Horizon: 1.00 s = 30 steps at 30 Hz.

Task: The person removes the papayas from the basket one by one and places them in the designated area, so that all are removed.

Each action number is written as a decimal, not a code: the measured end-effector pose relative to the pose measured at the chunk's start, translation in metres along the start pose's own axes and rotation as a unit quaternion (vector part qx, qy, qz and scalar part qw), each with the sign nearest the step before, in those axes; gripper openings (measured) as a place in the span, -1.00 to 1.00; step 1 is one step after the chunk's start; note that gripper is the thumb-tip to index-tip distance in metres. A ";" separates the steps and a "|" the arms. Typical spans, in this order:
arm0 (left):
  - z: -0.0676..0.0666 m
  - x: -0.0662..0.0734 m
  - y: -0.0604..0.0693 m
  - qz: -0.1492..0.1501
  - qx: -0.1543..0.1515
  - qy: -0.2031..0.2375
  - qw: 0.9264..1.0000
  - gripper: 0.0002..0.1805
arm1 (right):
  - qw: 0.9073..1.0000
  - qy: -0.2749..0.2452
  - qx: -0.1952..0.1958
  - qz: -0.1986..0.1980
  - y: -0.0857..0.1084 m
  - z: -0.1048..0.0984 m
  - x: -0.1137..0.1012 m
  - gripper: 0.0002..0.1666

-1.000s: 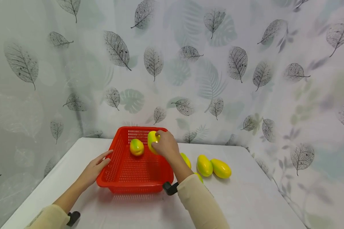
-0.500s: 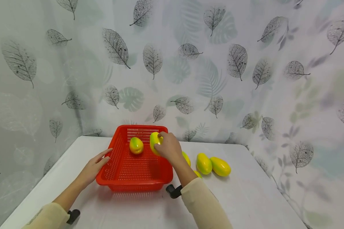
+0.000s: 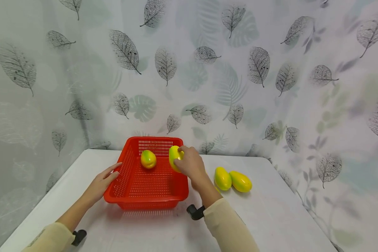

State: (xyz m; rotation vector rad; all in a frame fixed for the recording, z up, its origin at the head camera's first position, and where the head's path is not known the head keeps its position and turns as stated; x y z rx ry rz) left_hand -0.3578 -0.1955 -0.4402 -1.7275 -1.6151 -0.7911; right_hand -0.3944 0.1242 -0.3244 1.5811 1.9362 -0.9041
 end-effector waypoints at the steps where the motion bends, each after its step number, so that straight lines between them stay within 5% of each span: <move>1: 0.000 0.000 0.000 -0.002 0.001 0.001 1.000 -0.39 | 1.000 -0.001 -0.001 0.001 0.001 -0.001 0.001 -0.45; 30: 0.001 -0.002 -0.001 -0.004 0.001 -0.004 1.000 -0.39 | 0.999 -0.032 0.011 0.025 0.017 -0.015 0.015 -0.39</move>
Point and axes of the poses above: each hand's wrist, its own y-axis away from the middle knuckle, its own z-axis out of the palm, x = y × z, the point moved 5 cm from there along -y, towards the middle knuckle, and after that the axes turned 14 degrees about -y, right-handed, at the moved point
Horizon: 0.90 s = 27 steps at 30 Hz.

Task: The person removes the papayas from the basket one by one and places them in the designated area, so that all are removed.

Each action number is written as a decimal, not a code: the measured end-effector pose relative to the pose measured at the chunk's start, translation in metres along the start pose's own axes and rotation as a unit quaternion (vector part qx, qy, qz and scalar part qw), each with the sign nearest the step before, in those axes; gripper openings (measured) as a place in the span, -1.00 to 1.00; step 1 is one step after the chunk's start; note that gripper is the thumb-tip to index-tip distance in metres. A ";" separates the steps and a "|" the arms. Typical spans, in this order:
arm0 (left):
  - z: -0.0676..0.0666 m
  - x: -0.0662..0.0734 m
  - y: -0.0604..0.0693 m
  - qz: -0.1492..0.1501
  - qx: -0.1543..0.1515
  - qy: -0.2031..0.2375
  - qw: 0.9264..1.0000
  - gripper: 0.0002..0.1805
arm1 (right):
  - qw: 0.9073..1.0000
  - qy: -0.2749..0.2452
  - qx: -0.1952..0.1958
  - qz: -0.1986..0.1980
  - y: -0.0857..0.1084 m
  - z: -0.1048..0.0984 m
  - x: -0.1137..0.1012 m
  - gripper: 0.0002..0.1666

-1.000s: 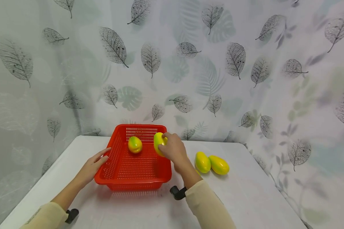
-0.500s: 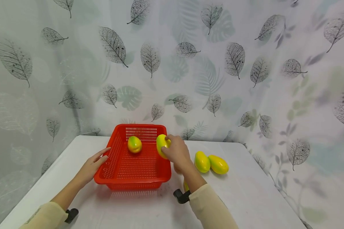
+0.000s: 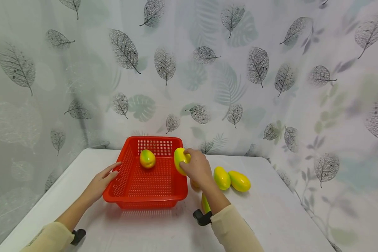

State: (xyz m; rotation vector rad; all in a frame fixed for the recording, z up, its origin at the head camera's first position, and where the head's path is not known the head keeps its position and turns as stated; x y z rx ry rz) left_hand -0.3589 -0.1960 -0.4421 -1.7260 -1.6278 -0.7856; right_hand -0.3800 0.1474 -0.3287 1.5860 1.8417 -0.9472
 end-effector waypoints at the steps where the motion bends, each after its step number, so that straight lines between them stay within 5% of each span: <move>1: 0.000 0.000 0.000 0.001 0.000 0.000 1.000 -0.39 | 1.000 -0.001 0.000 0.001 0.001 -0.001 0.000 -0.39; 27: 0.001 -0.001 0.000 0.003 0.000 0.005 1.000 -0.38 | 1.000 0.002 0.009 0.001 0.013 -0.022 0.019 -0.42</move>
Point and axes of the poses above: each hand's wrist, its own y-axis away from the middle knuckle, its own z-axis out of the palm, x = y × z, the point moved 5 cm from there along -y, towards the middle knuckle, and after that the axes turned 14 degrees about -y, right-handed, at the moved point
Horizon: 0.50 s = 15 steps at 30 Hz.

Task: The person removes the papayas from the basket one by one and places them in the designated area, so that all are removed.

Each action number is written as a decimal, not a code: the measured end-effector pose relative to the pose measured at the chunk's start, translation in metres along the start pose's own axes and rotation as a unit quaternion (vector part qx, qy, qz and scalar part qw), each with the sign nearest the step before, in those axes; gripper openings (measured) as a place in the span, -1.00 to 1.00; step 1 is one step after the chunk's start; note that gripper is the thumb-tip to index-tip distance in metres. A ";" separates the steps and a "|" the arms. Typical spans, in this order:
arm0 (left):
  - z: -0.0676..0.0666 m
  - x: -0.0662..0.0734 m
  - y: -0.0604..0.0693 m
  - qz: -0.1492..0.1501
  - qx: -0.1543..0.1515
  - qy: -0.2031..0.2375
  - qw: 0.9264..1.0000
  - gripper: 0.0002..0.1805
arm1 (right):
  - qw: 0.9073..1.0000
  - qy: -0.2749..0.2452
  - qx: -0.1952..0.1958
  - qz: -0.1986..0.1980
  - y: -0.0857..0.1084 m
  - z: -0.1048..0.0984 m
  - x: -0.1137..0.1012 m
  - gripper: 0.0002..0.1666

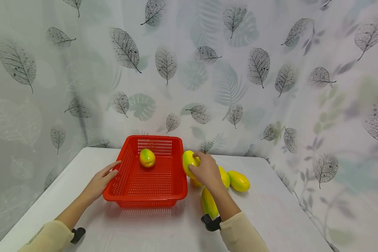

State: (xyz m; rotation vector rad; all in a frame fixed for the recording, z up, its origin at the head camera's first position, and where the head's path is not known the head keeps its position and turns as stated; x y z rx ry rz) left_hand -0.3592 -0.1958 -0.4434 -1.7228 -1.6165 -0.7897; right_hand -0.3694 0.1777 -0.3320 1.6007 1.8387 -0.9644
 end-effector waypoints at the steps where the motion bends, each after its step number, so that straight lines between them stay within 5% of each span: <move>1: 0.000 0.000 0.000 0.000 0.001 -0.001 1.000 -0.38 | 1.000 0.002 0.000 -0.002 0.001 -0.001 0.001 -0.42; 15: 0.001 -0.001 0.000 0.001 0.000 -0.006 1.000 -0.37 | 1.000 0.022 -0.001 0.017 0.015 -0.011 0.018 -0.42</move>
Point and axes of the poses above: each hand's wrist, its own y-axis away from the middle knuckle, its own z-axis out of the palm, x = y × z, the point moved 5 cm from there along -y, towards the middle knuckle, and after that the axes turned 14 degrees about -y, right-handed, at the moved point
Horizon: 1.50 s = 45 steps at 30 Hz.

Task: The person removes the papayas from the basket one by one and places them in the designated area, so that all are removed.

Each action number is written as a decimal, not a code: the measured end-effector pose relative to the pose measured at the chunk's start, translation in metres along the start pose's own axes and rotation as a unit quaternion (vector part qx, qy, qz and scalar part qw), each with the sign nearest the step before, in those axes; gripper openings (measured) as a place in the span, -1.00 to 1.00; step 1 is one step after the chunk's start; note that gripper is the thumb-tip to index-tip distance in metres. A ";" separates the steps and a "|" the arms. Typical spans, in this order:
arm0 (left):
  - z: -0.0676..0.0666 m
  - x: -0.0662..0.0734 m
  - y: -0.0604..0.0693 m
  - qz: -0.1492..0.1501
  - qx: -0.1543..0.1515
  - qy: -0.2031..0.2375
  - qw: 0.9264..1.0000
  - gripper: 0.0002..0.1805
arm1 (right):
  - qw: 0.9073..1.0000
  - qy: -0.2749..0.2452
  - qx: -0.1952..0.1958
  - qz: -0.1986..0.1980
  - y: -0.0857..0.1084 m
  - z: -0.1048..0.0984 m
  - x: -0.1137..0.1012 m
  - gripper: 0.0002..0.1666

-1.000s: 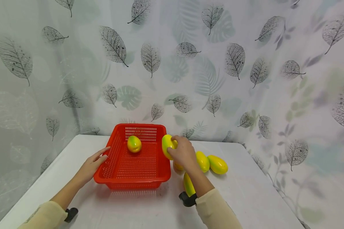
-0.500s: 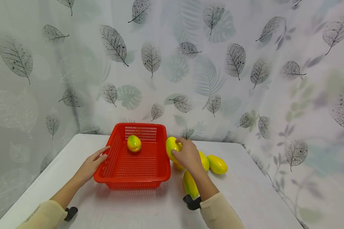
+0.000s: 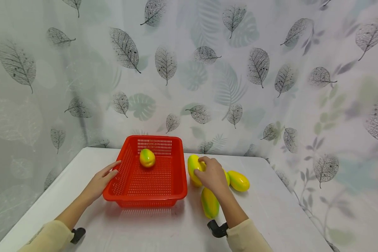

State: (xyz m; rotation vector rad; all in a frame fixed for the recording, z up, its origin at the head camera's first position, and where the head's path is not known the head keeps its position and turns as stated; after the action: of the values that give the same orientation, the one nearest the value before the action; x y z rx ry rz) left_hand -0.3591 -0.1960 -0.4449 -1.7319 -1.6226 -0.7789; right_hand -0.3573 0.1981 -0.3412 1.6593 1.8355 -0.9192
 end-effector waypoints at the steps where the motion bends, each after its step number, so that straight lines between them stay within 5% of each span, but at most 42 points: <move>1: 0.000 -0.001 0.000 -0.001 -0.001 0.000 1.000 -0.37 | 1.000 0.001 -0.001 0.004 0.001 -0.001 0.002 -0.41; 18: -0.002 0.000 -0.003 0.002 0.006 0.004 1.000 -0.39 | 0.999 0.018 0.005 0.040 0.027 -0.020 0.039 -0.40; 45: -0.001 0.001 -0.002 0.006 0.003 0.006 1.000 -0.40 | 0.998 0.020 0.034 0.047 0.045 -0.044 0.068 -0.38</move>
State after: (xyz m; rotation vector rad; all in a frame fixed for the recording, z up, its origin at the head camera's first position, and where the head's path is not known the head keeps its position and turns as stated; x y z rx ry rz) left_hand -0.3610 -0.1964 -0.4434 -1.7276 -1.6045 -0.7766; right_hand -0.3186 0.2771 -0.3705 1.8013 1.7542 -0.9253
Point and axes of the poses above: each hand's wrist, its own y-axis away from the middle knuckle, its own z-axis out of the palm, x = y × z, the point moved 5 cm from there along -y, towards the middle knuckle, and after that the axes turned 14 degrees about -y, right-handed, at the moved point
